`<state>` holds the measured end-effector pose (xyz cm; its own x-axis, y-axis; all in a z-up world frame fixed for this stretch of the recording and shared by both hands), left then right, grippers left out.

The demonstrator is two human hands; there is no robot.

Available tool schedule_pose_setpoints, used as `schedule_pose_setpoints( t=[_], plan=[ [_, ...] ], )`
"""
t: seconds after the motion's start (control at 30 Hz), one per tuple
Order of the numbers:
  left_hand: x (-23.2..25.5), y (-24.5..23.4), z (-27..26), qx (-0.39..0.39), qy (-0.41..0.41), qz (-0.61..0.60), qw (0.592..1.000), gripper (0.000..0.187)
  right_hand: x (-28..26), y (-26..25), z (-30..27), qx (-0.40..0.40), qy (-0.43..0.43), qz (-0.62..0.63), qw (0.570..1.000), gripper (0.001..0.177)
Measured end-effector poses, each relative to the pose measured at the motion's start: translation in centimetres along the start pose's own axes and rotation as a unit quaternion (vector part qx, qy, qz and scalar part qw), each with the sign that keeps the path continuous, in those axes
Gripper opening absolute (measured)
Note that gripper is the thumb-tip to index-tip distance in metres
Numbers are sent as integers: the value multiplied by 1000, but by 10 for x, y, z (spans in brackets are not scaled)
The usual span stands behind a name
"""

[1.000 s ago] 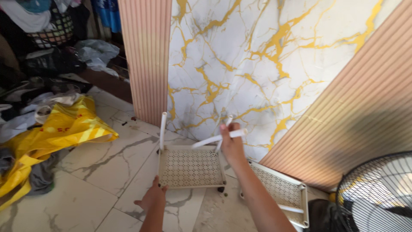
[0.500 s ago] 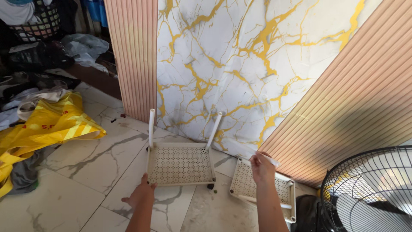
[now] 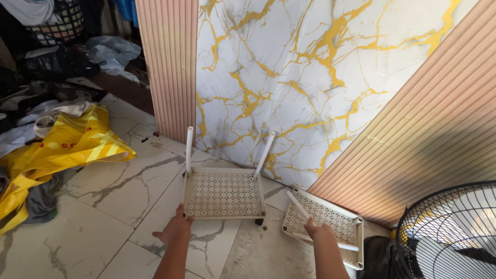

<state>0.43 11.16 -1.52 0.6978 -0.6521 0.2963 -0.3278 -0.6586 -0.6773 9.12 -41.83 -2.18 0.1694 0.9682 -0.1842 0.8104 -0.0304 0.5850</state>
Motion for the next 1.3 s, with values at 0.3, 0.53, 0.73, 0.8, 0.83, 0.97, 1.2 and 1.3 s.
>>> schedule_pose_setpoints(
  t=[0.3, 0.53, 0.73, 0.8, 0.83, 0.97, 1.2, 1.3],
  plan=[
    [7, 14, -13, 138, 59, 61, 987, 61, 124, 59, -17, -249, 144, -137, 948, 56],
    [7, 34, -47, 207, 165, 84, 961, 46, 190, 68, -79, -346, 158, -304, 873, 32],
    [7, 83, -54, 93, 65, -95, 989, 45, 226, 70, -147, -430, 196, -371, 800, 32],
    [25, 102, -49, 101, 115, -202, 967, 41, 240, 68, -169, -454, 208, -397, 770, 34],
    [31, 112, -46, 104, 138, -254, 952, 41, 245, 63, -179, -456, 216, -413, 758, 35],
    [74, 142, -29, -50, 343, -374, 860, 40, 263, 50, -206, -477, 209, -501, 691, 41],
    [-11, 80, -44, 269, 121, -314, 903, 34, 290, 35, -240, -616, 67, -634, 462, 76],
    [-28, 37, -74, 446, 132, -281, 839, 56, 314, 22, -259, -637, 2, -679, 365, 82]
  ],
)
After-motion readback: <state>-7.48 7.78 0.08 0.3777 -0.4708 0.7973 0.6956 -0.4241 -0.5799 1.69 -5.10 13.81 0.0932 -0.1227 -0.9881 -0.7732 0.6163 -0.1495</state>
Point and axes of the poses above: each hand's wrist, its own z-axis towards the middle knuckle, its own y-axis out of the palm, x = y × z, the point moved 7 cm from there along z, towards the middle knuckle, and after that the axes turned 12 degrees about -x, right-handed, at the moved point
